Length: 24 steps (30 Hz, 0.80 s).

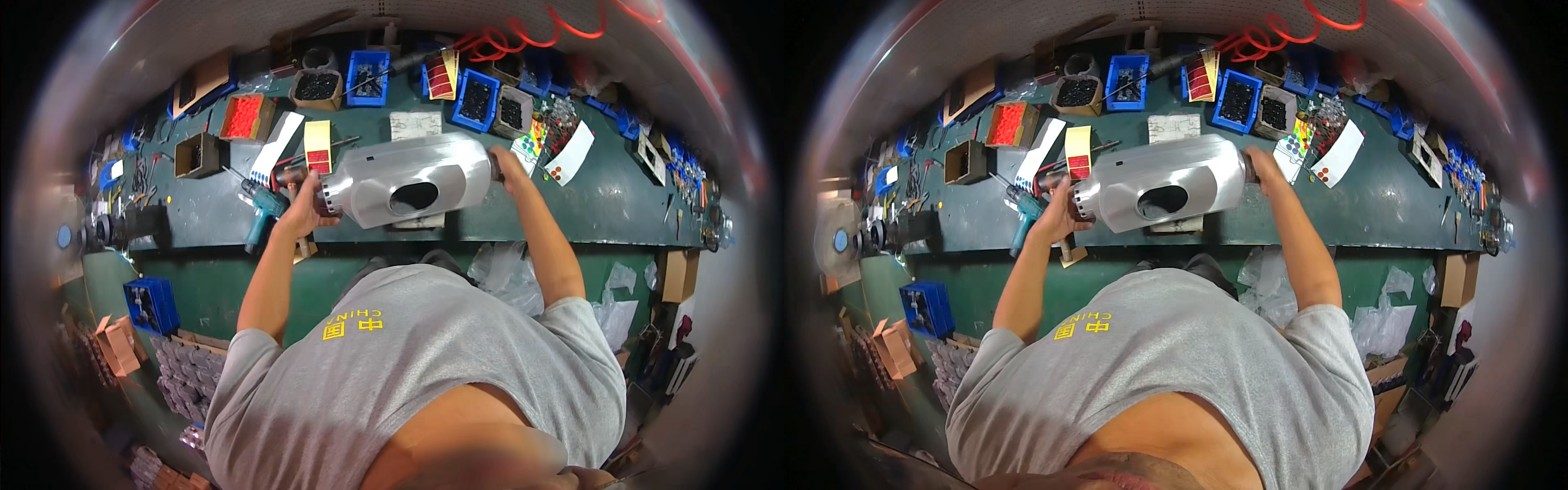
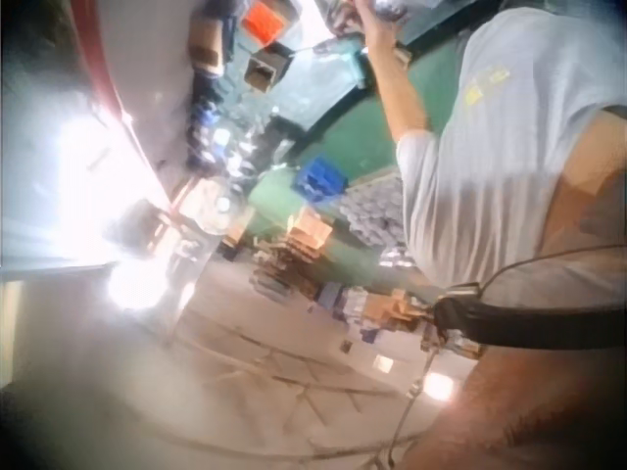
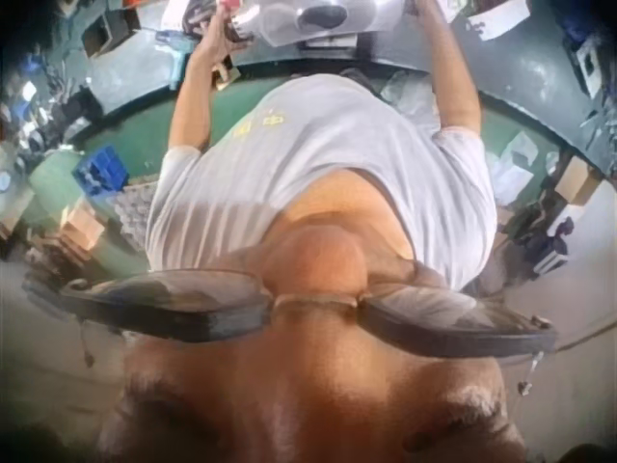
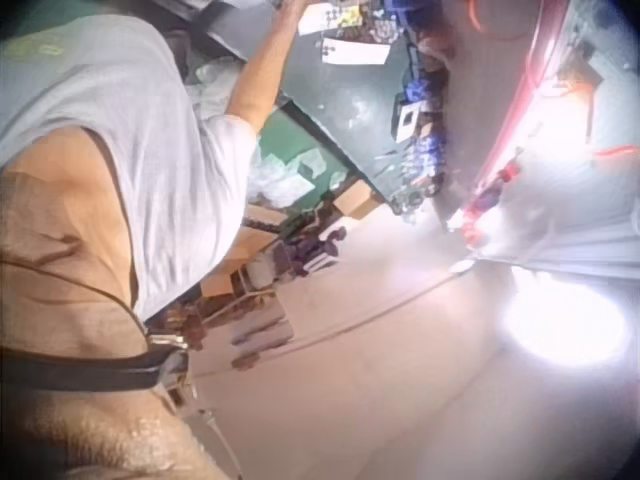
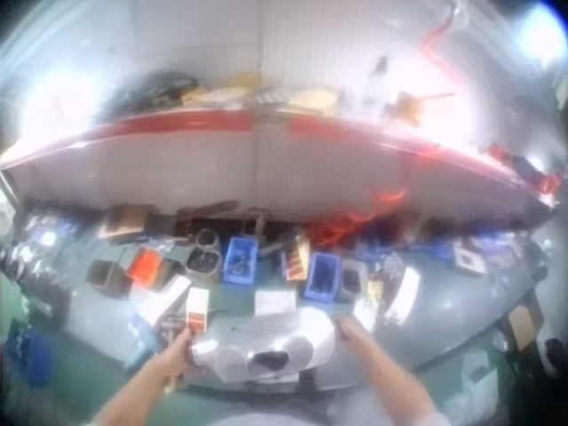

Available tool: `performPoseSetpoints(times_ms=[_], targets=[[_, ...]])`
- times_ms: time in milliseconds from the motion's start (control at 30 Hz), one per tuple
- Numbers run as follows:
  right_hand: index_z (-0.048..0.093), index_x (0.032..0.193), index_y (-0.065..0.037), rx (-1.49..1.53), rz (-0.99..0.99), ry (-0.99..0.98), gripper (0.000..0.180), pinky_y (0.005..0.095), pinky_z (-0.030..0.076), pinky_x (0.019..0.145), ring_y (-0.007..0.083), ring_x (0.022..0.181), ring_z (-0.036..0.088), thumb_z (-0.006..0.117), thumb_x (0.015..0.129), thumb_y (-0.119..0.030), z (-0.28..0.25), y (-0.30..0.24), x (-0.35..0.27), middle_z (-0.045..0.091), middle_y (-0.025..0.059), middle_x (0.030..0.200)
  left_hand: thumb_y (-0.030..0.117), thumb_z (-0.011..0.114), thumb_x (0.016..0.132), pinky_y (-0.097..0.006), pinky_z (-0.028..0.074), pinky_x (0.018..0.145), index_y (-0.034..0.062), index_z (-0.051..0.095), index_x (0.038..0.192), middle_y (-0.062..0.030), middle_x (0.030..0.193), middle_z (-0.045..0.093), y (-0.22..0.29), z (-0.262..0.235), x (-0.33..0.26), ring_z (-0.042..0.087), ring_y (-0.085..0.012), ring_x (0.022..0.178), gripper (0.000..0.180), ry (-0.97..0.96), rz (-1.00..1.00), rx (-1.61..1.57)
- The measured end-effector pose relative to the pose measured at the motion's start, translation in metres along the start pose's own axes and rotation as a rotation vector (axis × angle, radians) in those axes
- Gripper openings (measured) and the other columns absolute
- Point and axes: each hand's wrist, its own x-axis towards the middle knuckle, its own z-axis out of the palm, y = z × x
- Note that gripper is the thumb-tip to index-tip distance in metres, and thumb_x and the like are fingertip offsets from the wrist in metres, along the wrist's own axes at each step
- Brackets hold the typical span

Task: The person assembles a silver metal housing onto a motor unit using a cordless drill to fasten screws. They handle the motor, housing, screws, and drill, then place the completed unit on a table with other similar units.

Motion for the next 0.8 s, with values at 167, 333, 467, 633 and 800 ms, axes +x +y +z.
performPoseSetpoints(times_ms=[167, 333, 467, 633, 800], targets=[[0.072, 0.109, -0.001, 0.091, -0.286, -0.293, 0.028, 0.0294, 0.050, 0.070, 0.0170, 0.081, 0.064, 0.056, 0.089, -0.011, 0.056, -0.090, 0.062, 0.069, 0.0070, 0.094, 0.042, 0.063, 0.095, -0.049, 0.052, 0.094, 0.0186, 0.041, 0.140, -0.0080, 0.135, 0.053, -0.035, -0.007, -0.032, 0.059, -0.0262, 0.116, 0.056, -0.039, 0.226, -0.129], [0.067, 0.117, 0.003, 0.000, -0.391, -0.400, 0.032, 0.0290, 0.050, 0.089, 0.0186, 0.102, 0.066, 0.053, 0.091, -0.007, 0.086, -0.122, 0.087, 0.071, 0.0118, 0.114, 0.011, 0.085, 0.069, -0.037, 0.048, 0.097, 0.0041, 0.009, 0.159, -0.0212, 0.132, 0.053, -0.086, 0.062, -0.043, 0.059, -0.0275, 0.112, 0.118, 0.204, 0.439, 0.218], [0.068, 0.116, 0.003, 0.009, -0.452, -0.459, 0.029, 0.0291, 0.050, 0.090, 0.0185, 0.102, 0.067, 0.054, 0.092, -0.008, 0.099, -0.119, 0.104, 0.072, 0.0111, 0.112, 0.012, 0.089, 0.063, -0.037, 0.046, 0.100, 0.0028, 0.000, 0.158, -0.0245, 0.129, 0.054, -0.152, 0.105, -0.009, 0.057, -0.0290, 0.115, 0.131, 0.454, 0.687, 0.417], [0.076, 0.106, -0.006, -0.035, -0.433, -0.469, 0.027, 0.0285, 0.046, 0.095, 0.0156, 0.102, 0.062, 0.057, 0.088, -0.012, 0.092, -0.108, 0.126, 0.073, 0.0033, 0.111, 0.015, 0.086, 0.071, -0.038, 0.042, 0.105, -0.0011, -0.002, 0.157, -0.0311, 0.138, 0.044, -0.184, 0.139, 0.026, 0.052, -0.0291, 0.124, 0.124, 0.424, 0.647, 0.345], [0.071, 0.117, -0.007, -0.044, -0.461, -0.505, 0.030, 0.0292, 0.045, 0.095, 0.0167, 0.106, 0.061, 0.053, 0.094, -0.015, 0.087, -0.103, 0.131, 0.070, 0.0054, 0.116, 0.023, 0.088, 0.070, -0.036, 0.041, 0.107, -0.0072, 0.022, 0.152, -0.0216, 0.137, 0.053, -0.191, 0.155, 0.035, 0.054, -0.0275, 0.124, 0.110, 0.398, 0.516, 0.358]])
